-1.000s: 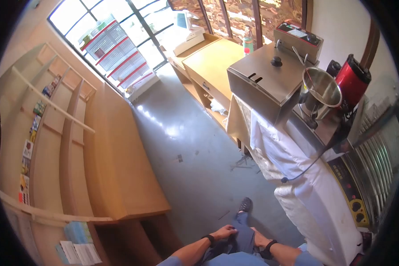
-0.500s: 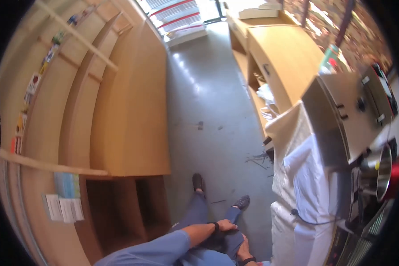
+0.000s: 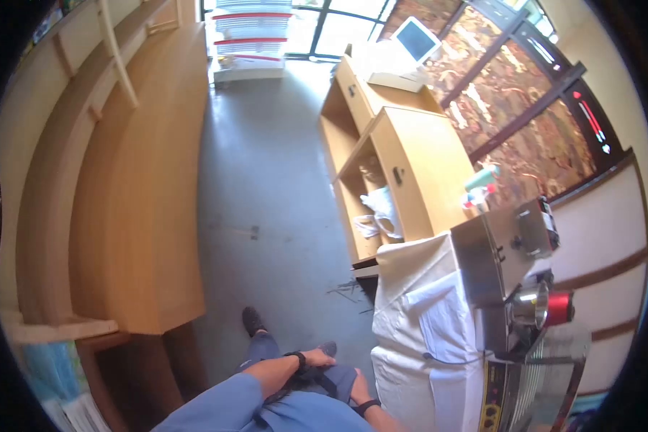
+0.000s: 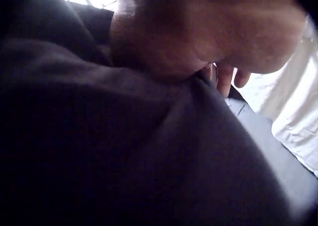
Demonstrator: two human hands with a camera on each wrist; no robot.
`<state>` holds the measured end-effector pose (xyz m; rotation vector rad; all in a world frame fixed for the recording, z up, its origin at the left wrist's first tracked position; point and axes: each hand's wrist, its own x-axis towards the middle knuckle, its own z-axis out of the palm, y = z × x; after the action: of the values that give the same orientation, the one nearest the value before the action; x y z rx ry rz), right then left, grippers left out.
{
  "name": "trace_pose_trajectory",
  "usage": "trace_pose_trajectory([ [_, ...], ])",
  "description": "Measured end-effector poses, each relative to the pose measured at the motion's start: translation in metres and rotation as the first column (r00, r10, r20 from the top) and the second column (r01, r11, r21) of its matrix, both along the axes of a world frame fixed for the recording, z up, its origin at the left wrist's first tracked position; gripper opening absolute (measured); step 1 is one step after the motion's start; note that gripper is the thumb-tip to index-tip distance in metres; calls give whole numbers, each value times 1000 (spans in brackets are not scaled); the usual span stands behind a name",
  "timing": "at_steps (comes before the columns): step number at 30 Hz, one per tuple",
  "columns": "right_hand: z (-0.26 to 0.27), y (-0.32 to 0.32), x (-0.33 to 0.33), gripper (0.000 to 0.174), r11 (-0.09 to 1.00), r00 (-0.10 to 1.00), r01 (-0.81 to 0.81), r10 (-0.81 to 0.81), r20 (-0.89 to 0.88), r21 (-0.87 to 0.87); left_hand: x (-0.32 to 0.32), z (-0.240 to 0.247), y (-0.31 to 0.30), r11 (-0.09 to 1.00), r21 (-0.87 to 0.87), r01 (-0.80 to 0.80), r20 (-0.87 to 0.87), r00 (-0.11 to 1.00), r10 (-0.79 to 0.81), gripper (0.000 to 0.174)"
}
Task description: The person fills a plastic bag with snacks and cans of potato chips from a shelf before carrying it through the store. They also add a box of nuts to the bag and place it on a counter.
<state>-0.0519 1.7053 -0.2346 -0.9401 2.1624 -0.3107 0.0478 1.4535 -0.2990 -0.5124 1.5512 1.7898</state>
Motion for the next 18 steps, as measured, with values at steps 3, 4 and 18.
trace_pose_trajectory([
  [3,46,-63,6,47,999,993,-12,16,-118,29,10,21,-32,1000,16,-26,-48,998,27,64],
  [4,53,-76,9,47,995,982,-94,87,-170,-31,11,32,-47,998,6,-65,-54,996,66,61],
  [18,36,-177,-13,38,964,983,-60,102,152,-258,5,65,-151,952,140,-271,66,962,264,40],
])
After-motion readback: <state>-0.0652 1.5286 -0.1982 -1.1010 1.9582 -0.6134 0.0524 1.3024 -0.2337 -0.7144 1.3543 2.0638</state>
